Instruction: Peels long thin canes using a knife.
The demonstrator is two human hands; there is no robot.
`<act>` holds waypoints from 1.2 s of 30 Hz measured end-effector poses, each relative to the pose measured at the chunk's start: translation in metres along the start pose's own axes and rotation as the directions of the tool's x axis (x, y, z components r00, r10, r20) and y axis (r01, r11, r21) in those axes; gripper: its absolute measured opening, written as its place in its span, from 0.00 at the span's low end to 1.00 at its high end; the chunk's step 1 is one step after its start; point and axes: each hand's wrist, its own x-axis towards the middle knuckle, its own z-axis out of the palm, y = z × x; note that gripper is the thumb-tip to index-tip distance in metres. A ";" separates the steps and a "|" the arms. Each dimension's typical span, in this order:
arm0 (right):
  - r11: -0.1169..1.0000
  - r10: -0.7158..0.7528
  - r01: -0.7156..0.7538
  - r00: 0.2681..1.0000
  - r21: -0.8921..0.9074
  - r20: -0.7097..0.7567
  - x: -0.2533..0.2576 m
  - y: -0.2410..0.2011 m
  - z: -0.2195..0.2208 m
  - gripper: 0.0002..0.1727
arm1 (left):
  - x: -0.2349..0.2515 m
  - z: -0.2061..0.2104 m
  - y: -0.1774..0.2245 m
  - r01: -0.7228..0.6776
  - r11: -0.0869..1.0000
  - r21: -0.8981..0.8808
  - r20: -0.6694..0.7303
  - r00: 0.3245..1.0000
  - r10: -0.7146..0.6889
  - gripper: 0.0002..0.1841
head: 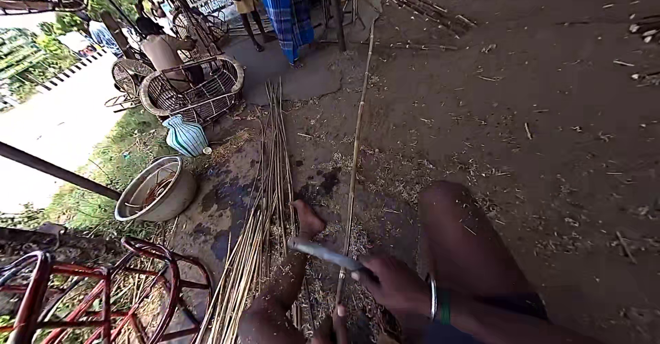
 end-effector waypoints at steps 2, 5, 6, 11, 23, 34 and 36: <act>0.990 -0.058 0.073 0.991 -0.121 0.124 -0.009 -0.009 0.010 0.26 | -0.002 0.002 -0.008 -0.052 0.999 -0.001 -0.037 0.998 0.052 0.28; 0.999 0.041 -0.040 0.996 0.018 -0.080 0.001 0.000 0.002 0.27 | 0.000 0.001 -0.007 -0.065 0.998 -0.017 -0.050 0.997 0.064 0.29; 1.000 0.025 -0.024 0.997 0.009 -0.073 0.001 0.001 0.004 0.26 | -0.001 0.004 -0.008 -0.061 0.998 -0.022 -0.062 0.996 0.060 0.29; 1.000 0.007 -0.007 0.997 -0.004 -0.082 -0.004 0.000 0.005 0.26 | -0.003 0.004 -0.007 -0.072 0.997 -0.036 -0.091 0.994 0.068 0.28; 0.998 -0.052 0.052 0.998 -0.036 -0.021 -0.008 0.006 0.001 0.25 | -0.008 0.010 -0.001 -0.075 0.996 -0.049 -0.104 0.992 0.070 0.25; 0.999 0.023 -0.023 1.000 -0.035 0.011 -0.002 0.001 -0.005 0.26 | -0.008 0.015 -0.007 -0.071 0.997 -0.040 -0.160 0.985 0.064 0.24; 0.998 0.024 -0.027 0.998 -0.054 -0.061 0.002 0.006 -0.022 0.26 | -0.007 0.016 -0.007 -0.113 0.993 -0.033 -0.172 0.979 0.106 0.24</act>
